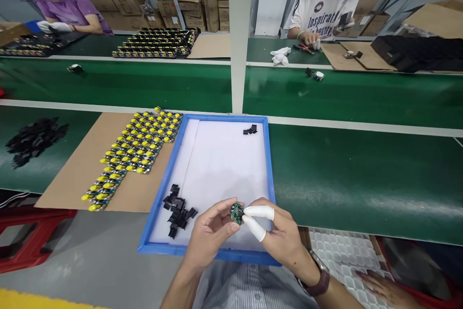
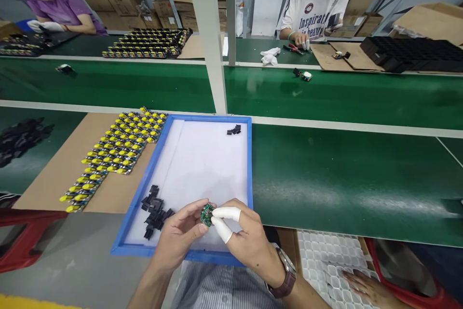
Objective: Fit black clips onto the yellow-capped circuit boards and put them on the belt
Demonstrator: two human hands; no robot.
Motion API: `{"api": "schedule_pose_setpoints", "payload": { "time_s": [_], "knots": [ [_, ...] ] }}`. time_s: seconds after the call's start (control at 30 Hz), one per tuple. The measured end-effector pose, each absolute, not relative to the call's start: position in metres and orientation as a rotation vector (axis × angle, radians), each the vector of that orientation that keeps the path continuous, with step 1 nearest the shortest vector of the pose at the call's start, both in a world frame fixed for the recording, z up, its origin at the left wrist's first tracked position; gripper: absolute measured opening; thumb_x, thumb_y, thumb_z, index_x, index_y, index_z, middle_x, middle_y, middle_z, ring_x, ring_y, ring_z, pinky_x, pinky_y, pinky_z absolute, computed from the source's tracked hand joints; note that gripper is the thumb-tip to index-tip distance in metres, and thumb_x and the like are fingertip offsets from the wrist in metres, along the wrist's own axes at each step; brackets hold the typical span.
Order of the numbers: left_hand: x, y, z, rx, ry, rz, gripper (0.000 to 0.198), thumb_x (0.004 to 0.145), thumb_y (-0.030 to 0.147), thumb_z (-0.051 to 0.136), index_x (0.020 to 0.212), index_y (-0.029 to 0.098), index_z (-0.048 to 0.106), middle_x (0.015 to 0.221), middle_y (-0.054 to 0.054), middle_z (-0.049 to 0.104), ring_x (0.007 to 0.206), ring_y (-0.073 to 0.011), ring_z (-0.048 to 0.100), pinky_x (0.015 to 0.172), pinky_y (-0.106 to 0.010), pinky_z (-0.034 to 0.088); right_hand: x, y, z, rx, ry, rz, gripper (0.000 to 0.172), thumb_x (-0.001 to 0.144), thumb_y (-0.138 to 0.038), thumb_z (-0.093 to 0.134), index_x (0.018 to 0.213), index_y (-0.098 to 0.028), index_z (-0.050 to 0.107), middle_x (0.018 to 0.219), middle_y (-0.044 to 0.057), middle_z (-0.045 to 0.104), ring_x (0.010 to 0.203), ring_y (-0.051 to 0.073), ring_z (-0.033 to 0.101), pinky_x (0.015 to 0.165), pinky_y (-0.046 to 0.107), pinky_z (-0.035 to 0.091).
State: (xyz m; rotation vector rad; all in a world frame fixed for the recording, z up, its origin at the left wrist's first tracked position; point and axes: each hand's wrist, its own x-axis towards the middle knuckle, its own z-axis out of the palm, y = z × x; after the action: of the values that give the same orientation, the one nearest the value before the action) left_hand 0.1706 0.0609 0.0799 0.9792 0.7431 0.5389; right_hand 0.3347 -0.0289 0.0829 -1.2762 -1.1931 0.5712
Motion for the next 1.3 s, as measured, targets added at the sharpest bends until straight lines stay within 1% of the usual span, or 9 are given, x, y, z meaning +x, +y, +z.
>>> {"api": "schedule_pose_setpoints", "payload": {
  "time_s": [0.1, 0.23, 0.43, 0.67, 0.83, 1.03, 1.13, 1.2, 1.3],
  "knots": [
    [0.17, 0.06, 0.077, 1.038, 0.795, 0.544, 0.038, 0.074, 0.018, 0.086, 0.111, 0.026, 0.078, 0.109, -0.006, 0.079, 0.1, -0.0195, 0.07, 0.088, -0.027, 0.057, 0.337, -0.03, 0.086, -1.283, -1.234, 0.577, 0.034, 0.091, -0.006, 0.064, 0.115, -0.028, 0.072, 0.093, 0.005, 0.072, 0.08, 0.019, 0.067, 0.071, 0.033, 0.054],
    [0.169, 0.056, 0.074, 1.048, 0.815, 0.538, 0.037, 0.074, 0.02, 0.086, 0.11, 0.027, 0.08, 0.107, -0.005, 0.08, 0.099, -0.0199, 0.072, 0.088, -0.027, 0.057, 0.342, -0.031, 0.088, -1.288, -1.307, 0.599, 0.031, 0.09, -0.007, 0.064, 0.114, -0.026, 0.073, 0.095, 0.006, 0.073, 0.08, 0.019, 0.066, 0.07, 0.032, 0.054],
    [0.169, 0.053, 0.069, 1.093, 0.819, 0.565, 0.034, 0.074, 0.024, 0.086, 0.107, 0.024, 0.081, 0.105, -0.007, 0.079, 0.096, -0.0202, 0.071, 0.085, -0.026, 0.057, 0.346, -0.031, 0.085, -1.231, -1.287, 0.651, 0.031, 0.089, -0.005, 0.065, 0.111, -0.025, 0.074, 0.09, 0.005, 0.07, 0.077, 0.018, 0.065, 0.067, 0.031, 0.052],
    [0.17, 0.05, 0.07, 1.072, 0.861, 0.536, 0.035, 0.076, 0.03, 0.085, 0.11, 0.022, 0.08, 0.104, -0.009, 0.079, 0.096, -0.0217, 0.072, 0.086, -0.029, 0.058, 0.342, -0.034, 0.074, -1.141, -1.263, 0.56, 0.039, 0.089, -0.001, 0.061, 0.116, -0.027, 0.07, 0.094, 0.006, 0.07, 0.084, 0.02, 0.065, 0.075, 0.036, 0.054],
    [0.174, 0.05, 0.074, 1.123, 0.85, 0.557, 0.032, 0.076, 0.027, 0.085, 0.107, 0.025, 0.081, 0.103, -0.006, 0.078, 0.094, -0.0192, 0.071, 0.085, -0.027, 0.057, 0.341, -0.036, 0.075, -1.22, -1.24, 0.637, 0.032, 0.09, -0.004, 0.062, 0.112, -0.026, 0.072, 0.091, 0.005, 0.069, 0.081, 0.019, 0.065, 0.072, 0.033, 0.052],
    [0.177, 0.049, 0.077, 1.244, 0.782, 0.58, 0.03, 0.076, 0.023, 0.084, 0.106, 0.023, 0.081, 0.096, -0.007, 0.075, 0.085, -0.0179, 0.067, 0.075, -0.028, 0.057, 0.35, -0.036, 0.088, -1.281, -1.243, 0.762, 0.029, 0.088, -0.007, 0.066, 0.107, -0.026, 0.076, 0.09, 0.003, 0.07, 0.079, 0.017, 0.066, 0.071, 0.029, 0.051],
    [0.179, 0.047, 0.08, 1.312, 0.768, 0.593, 0.028, 0.081, 0.023, 0.081, 0.109, 0.024, 0.08, 0.093, -0.006, 0.073, 0.081, -0.0161, 0.066, 0.07, -0.026, 0.056, 0.35, -0.037, 0.086, -1.324, -1.214, 0.819, 0.023, 0.089, -0.012, 0.069, 0.105, -0.026, 0.079, 0.087, 0.003, 0.071, 0.078, 0.017, 0.066, 0.07, 0.029, 0.051],
    [0.178, 0.045, 0.081, 1.409, 0.769, 0.619, 0.03, 0.084, 0.023, 0.078, 0.114, 0.026, 0.077, 0.1, -0.006, 0.07, 0.085, -0.0163, 0.067, 0.072, -0.027, 0.057, 0.349, -0.037, 0.079, -1.315, -1.108, 0.852, 0.018, 0.089, -0.018, 0.072, 0.102, -0.027, 0.081, 0.084, 0.003, 0.071, 0.075, 0.017, 0.066, 0.068, 0.028, 0.052],
    [0.176, 0.04, 0.083, 1.657, 0.743, 0.681, 0.043, 0.085, 0.018, 0.076, 0.127, 0.03, 0.07, 0.125, -0.008, 0.062, 0.095, -0.0169, 0.068, 0.081, -0.03, 0.06, 0.346, -0.038, 0.067, -1.222, -0.875, 0.997, 0.015, 0.089, -0.026, 0.075, 0.102, -0.029, 0.082, 0.085, 0.002, 0.074, 0.077, 0.017, 0.069, 0.071, 0.029, 0.055]
  ]
}}
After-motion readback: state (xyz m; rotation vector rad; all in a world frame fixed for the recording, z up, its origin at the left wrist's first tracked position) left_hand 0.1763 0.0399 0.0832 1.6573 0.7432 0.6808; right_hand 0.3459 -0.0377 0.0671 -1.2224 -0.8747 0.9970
